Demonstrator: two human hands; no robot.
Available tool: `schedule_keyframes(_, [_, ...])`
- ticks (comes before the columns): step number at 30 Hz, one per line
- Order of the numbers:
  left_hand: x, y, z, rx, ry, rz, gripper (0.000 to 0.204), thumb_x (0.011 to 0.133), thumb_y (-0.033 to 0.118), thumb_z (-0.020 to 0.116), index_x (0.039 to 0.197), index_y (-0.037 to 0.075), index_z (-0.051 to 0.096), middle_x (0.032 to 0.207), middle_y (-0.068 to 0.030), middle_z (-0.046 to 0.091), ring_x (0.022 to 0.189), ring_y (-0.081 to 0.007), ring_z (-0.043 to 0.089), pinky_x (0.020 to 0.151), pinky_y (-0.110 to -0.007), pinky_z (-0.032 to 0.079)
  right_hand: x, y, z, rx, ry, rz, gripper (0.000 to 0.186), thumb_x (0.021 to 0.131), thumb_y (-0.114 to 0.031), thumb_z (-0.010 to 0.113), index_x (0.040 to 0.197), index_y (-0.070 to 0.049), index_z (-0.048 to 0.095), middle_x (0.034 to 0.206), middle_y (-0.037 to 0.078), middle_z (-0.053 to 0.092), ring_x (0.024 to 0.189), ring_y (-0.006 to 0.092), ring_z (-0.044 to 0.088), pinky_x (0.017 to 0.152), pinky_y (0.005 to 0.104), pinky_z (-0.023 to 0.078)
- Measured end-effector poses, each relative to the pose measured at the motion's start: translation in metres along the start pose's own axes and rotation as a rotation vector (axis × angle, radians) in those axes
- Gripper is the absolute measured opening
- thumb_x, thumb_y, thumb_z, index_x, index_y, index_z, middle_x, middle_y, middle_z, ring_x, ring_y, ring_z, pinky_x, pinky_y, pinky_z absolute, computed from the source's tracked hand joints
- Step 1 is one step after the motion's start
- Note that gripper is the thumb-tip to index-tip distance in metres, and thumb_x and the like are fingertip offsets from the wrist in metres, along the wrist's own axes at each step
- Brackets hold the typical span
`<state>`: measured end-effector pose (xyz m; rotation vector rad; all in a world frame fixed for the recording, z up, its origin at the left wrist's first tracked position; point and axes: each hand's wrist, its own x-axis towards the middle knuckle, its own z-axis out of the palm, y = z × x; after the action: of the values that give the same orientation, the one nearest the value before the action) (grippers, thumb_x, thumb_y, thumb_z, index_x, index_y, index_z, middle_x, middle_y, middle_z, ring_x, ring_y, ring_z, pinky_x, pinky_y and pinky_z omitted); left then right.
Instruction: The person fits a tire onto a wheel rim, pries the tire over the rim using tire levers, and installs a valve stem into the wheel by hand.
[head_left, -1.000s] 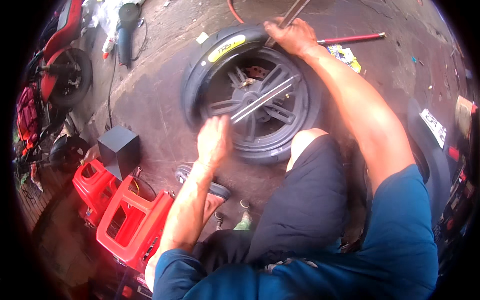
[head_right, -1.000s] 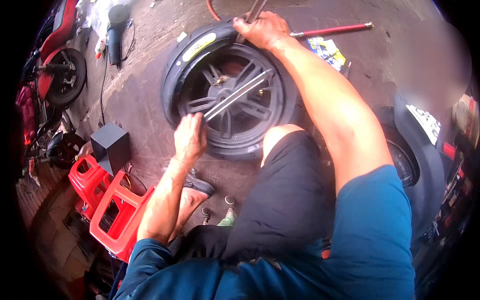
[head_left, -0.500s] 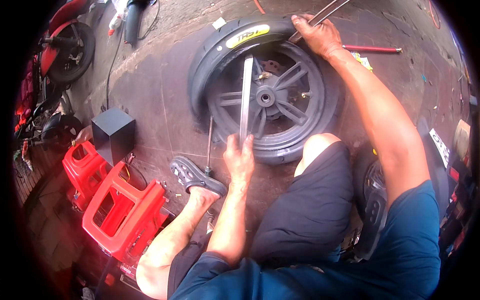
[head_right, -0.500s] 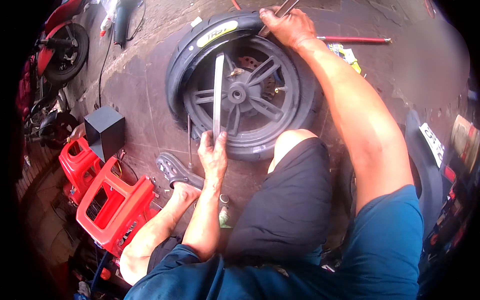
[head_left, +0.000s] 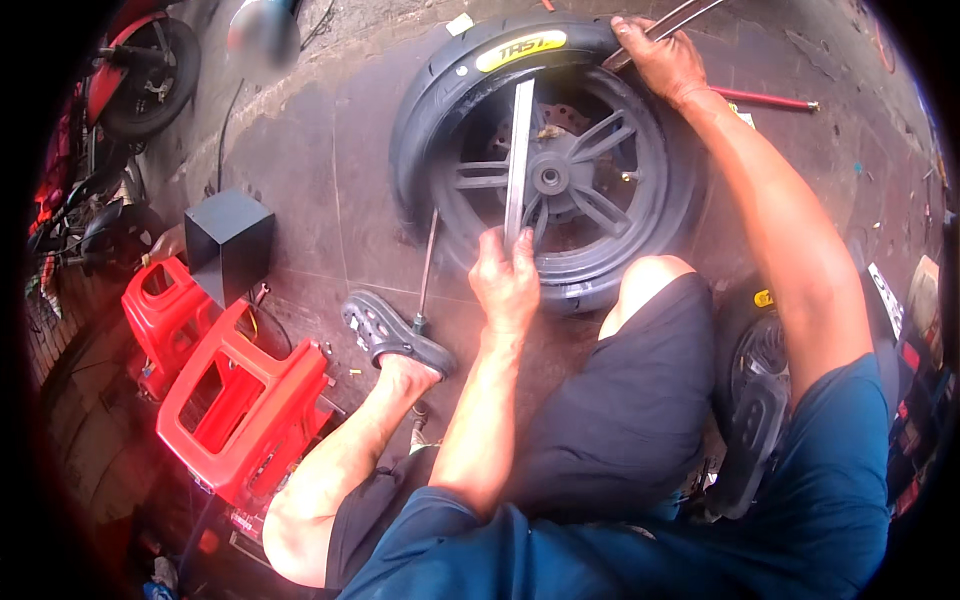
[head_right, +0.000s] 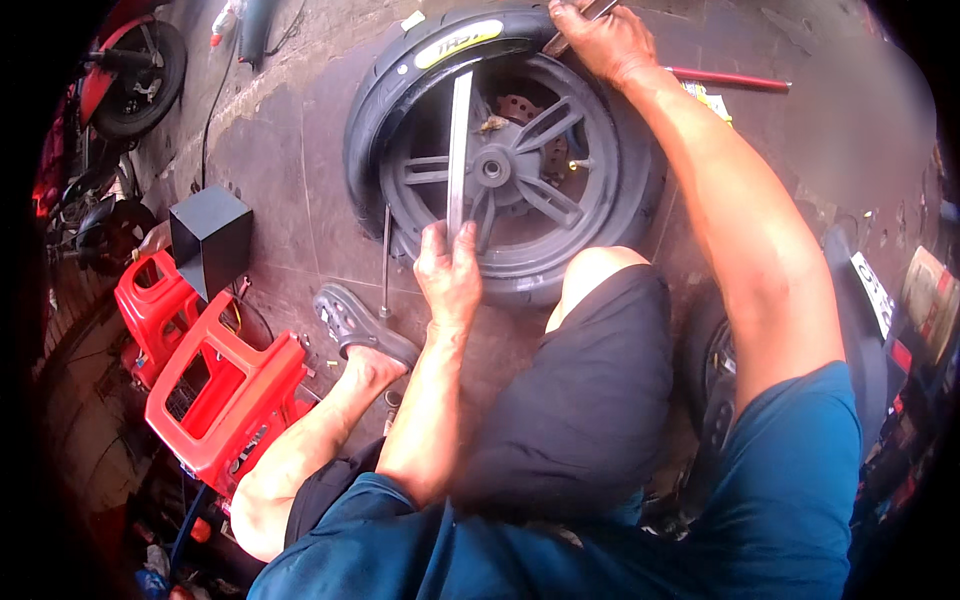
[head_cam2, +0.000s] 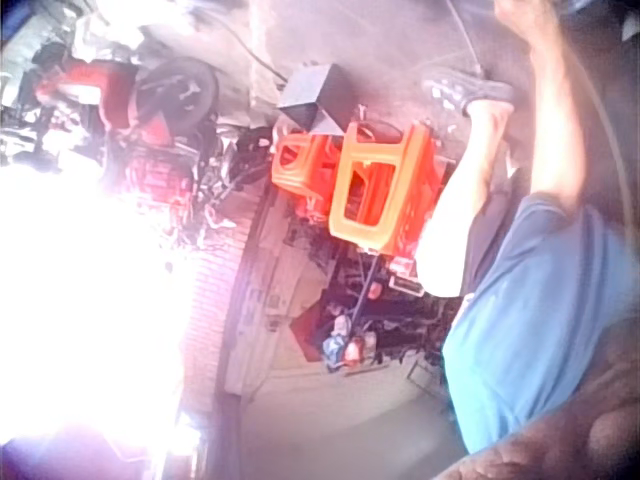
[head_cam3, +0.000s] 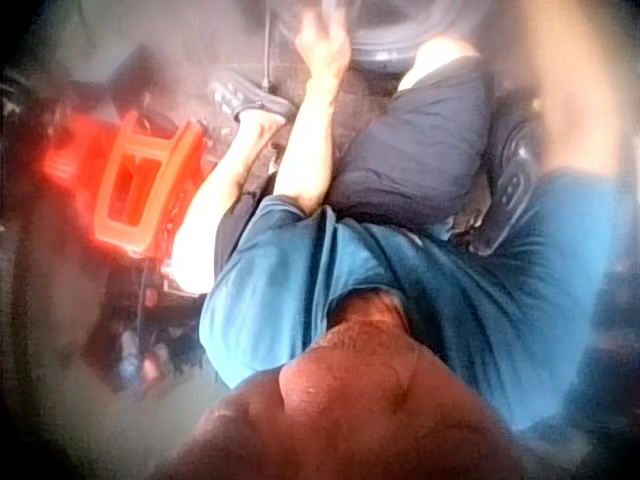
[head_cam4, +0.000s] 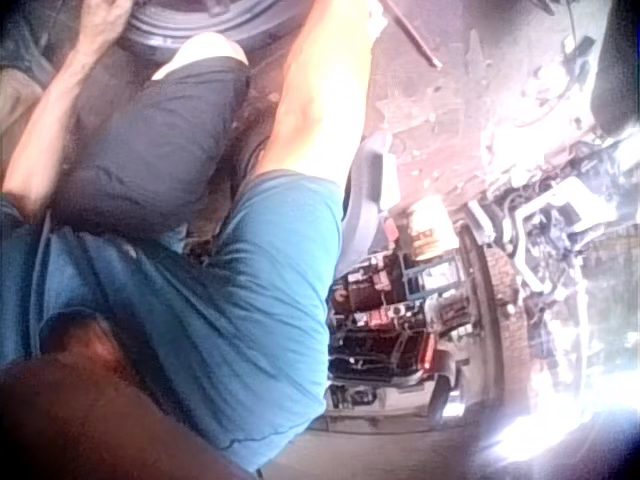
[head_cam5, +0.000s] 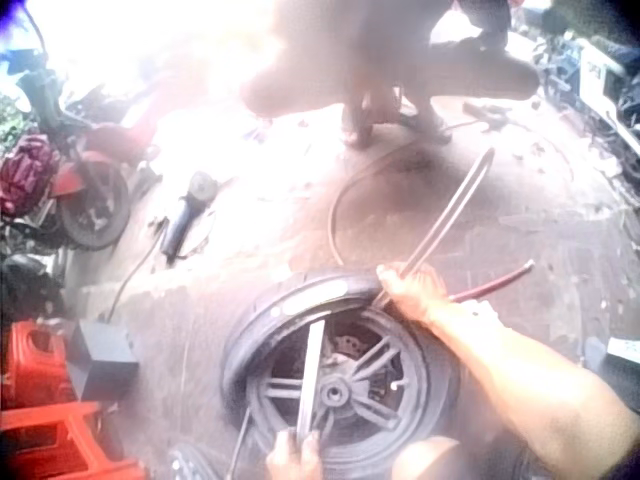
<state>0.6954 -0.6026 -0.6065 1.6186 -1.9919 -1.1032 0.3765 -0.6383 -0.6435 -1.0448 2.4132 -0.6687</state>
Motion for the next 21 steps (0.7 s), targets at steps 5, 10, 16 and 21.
schedule_keyframes(5, [-0.009, 0.003, 0.012, -0.15, -0.03, -0.116, 0.019, 0.084, 0.014, 0.067, 0.092, -0.002, 0.06, 0.073, -0.0124, 0.063, 0.069, -0.0139, 0.056, 0.065, -0.031, 0.047, -0.001, 0.012, 0.004, 0.006, 0.065, 0.012, 0.052, 0.085, -0.058, 0.044, 0.105, -0.016, 0.067, 0.091, 0.017, 0.067, 0.097, 0.0388, 0.06, 0.084, 0.0431, 0.047])
schedule_keyframes(10, [-0.006, 0.015, 0.029, -0.119, 0.091, -0.141, 0.021, 0.085, 0.016, 0.068, 0.092, -0.002, 0.059, 0.076, -0.0145, 0.064, 0.067, -0.0195, 0.057, 0.065, -0.034, 0.047, -0.012, -0.016, -0.004, 0.045, 0.063, -0.046, 0.044, 0.087, -0.044, 0.042, 0.098, -0.008, 0.066, 0.097, 0.019, 0.065, 0.098, 0.0378, 0.059, 0.085, 0.0451, 0.045])
schedule_keyframes(16, [-0.016, 0.03, -0.002, -0.395, -0.142, -0.288, 0.021, 0.086, 0.007, 0.061, 0.103, -0.004, 0.058, 0.072, -0.0014, 0.057, 0.055, -0.0088, 0.05, 0.05, -0.021, 0.039, -0.015, -0.009, -0.009, -0.014, 0.033, 0.016, 0.046, 0.087, -0.046, 0.043, 0.097, -0.009, 0.068, 0.098, 0.019, 0.065, 0.099, 0.0378, 0.059, 0.086, 0.0453, 0.045])
schedule_keyframes(21, [-0.03, 0.013, -0.005, -0.622, 0.05, -0.165, 0.02, 0.084, 0.002, 0.059, 0.102, -0.005, 0.056, 0.071, -0.0025, 0.056, 0.053, -0.006, 0.046, 0.046, -0.019, 0.034, -0.012, -0.014, -0.003, 0.028, 0.095, 0.012, 0.045, 0.087, -0.047, 0.044, 0.098, -0.011, 0.068, 0.099, 0.018, 0.066, 0.099, 0.0368, 0.06, 0.086, 0.0445, 0.045])
